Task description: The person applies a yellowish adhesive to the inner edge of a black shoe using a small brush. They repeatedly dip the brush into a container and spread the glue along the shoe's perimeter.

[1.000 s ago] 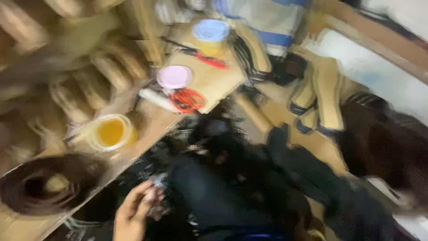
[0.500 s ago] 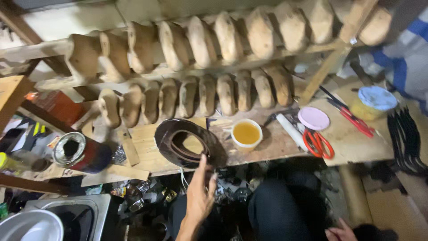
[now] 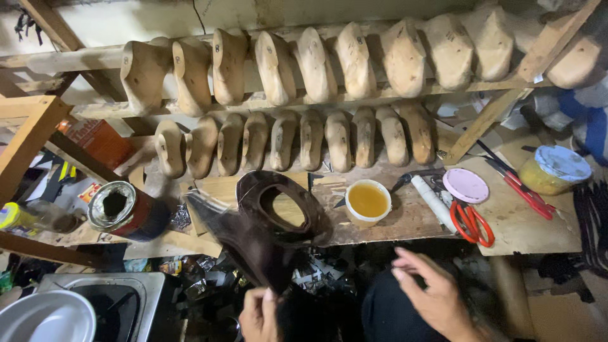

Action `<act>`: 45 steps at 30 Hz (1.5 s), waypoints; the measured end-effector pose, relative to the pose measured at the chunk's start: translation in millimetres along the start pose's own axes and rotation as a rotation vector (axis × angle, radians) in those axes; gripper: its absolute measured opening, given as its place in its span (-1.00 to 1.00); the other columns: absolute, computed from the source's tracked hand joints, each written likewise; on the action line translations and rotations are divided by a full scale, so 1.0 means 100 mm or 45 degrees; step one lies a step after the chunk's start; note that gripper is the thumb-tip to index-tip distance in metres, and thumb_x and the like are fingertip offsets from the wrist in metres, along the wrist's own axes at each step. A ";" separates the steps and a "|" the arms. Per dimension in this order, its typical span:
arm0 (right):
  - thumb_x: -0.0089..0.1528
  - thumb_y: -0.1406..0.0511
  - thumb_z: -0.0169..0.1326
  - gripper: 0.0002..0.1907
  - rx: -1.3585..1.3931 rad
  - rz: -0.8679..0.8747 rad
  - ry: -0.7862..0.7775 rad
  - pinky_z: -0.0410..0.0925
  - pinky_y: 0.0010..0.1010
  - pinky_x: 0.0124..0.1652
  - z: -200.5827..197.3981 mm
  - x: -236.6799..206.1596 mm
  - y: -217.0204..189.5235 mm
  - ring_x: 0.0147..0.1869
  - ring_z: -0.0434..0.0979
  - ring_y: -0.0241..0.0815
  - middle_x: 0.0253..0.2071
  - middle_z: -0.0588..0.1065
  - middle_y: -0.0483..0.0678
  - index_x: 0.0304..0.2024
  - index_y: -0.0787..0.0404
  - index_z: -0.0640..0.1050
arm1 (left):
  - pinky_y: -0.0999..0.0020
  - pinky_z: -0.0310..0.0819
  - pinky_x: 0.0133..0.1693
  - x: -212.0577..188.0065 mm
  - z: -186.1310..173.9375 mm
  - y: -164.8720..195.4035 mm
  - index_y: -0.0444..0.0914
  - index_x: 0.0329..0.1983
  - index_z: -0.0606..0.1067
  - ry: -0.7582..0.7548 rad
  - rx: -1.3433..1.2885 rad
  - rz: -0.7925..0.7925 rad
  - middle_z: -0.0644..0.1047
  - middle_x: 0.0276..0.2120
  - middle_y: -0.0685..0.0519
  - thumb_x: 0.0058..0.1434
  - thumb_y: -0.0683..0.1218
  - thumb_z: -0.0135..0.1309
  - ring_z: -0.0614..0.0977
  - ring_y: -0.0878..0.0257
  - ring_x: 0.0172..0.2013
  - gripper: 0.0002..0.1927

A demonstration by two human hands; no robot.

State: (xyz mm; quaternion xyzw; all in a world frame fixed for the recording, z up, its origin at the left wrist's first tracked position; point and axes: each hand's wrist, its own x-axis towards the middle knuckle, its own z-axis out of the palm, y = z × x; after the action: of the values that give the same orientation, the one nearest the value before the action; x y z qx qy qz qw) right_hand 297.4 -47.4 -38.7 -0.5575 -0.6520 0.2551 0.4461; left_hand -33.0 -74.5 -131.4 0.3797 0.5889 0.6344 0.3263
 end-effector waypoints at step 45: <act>0.06 0.38 0.28 -0.69 -0.011 -0.446 -0.594 0.30 -0.16 0.25 0.03 0.45 -0.81 0.38 0.39 0.10 0.32 0.35 0.14 -0.12 0.26 0.65 | 0.40 0.42 -0.33 0.18 0.68 0.82 -0.46 -0.35 0.54 -0.740 -0.699 -0.818 0.61 -0.47 -0.02 0.21 -0.25 0.14 0.55 0.29 -0.47 -0.89</act>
State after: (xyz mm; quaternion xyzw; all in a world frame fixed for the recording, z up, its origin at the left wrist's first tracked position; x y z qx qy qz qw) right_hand 255.1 -23.9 40.5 -0.3645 -0.8244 0.2926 0.3191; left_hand 19.9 -33.0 -46.9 0.2407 0.3726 0.5017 0.7427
